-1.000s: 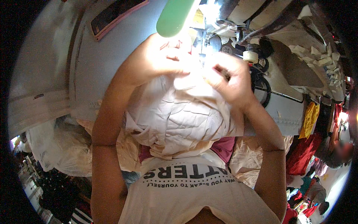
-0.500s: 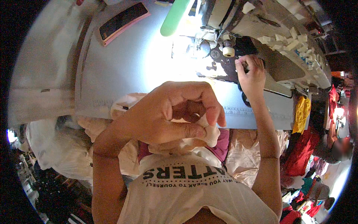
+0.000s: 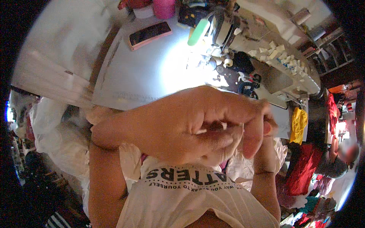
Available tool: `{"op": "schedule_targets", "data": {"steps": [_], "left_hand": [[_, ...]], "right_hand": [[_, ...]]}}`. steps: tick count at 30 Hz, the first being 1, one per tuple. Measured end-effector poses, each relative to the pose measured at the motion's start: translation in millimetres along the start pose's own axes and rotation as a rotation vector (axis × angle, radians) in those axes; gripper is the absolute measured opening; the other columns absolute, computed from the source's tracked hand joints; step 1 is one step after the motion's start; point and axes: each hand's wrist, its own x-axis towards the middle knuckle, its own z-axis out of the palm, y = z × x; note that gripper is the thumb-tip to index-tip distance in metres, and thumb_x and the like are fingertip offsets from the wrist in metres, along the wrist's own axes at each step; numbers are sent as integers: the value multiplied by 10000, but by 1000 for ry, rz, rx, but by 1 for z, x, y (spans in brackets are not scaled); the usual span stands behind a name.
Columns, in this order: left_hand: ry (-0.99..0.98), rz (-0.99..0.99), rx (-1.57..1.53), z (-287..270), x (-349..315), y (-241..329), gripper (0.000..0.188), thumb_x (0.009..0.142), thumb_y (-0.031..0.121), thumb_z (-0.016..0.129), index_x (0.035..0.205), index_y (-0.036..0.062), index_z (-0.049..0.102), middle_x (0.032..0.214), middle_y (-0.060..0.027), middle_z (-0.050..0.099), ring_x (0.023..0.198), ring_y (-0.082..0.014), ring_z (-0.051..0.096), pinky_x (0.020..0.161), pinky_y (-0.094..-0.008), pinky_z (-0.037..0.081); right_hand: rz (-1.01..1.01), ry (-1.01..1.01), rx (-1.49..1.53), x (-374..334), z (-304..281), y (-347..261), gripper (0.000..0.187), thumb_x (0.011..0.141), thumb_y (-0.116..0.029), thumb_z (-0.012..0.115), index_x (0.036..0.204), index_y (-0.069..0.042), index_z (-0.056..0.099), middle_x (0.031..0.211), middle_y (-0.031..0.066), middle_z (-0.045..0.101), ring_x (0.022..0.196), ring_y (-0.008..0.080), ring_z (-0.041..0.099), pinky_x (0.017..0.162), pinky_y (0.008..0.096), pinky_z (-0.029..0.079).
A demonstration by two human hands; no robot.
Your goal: The person uses a sewing machine to stitch a piece of light-colored fabric, trimming threads with snips and repositioning the fabric under the needle.
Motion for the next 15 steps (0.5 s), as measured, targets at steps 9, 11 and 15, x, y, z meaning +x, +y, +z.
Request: {"op": "schedule_targets", "data": {"steps": [9,11,15], "left_hand": [[95,263,303,0,35,66,103,818,56,472,819,23,570,652,-49,519,596,-114,481,579,-259,418],[137,332,320,0,50,80,97,816,62,483,823,23,572,651,-48,524,595,-111,484,578,-255,420],[258,409,329,-3,72,96,90,813,75,505,830,22,576,649,-45,533,592,-106,490,576,-249,423]], "right_hand": [[-408,548,187,34,59,-81,576,672,-281,698,1118,8,477,969,57,602,913,226,568,836,325,432],[-403,-122,82,42,54,-90,531,683,-285,684,1088,-3,488,949,58,605,883,231,573,804,324,440],[-451,217,-426,18,42,-144,474,706,-260,665,1067,-5,495,939,59,599,877,216,568,796,320,441]]}}
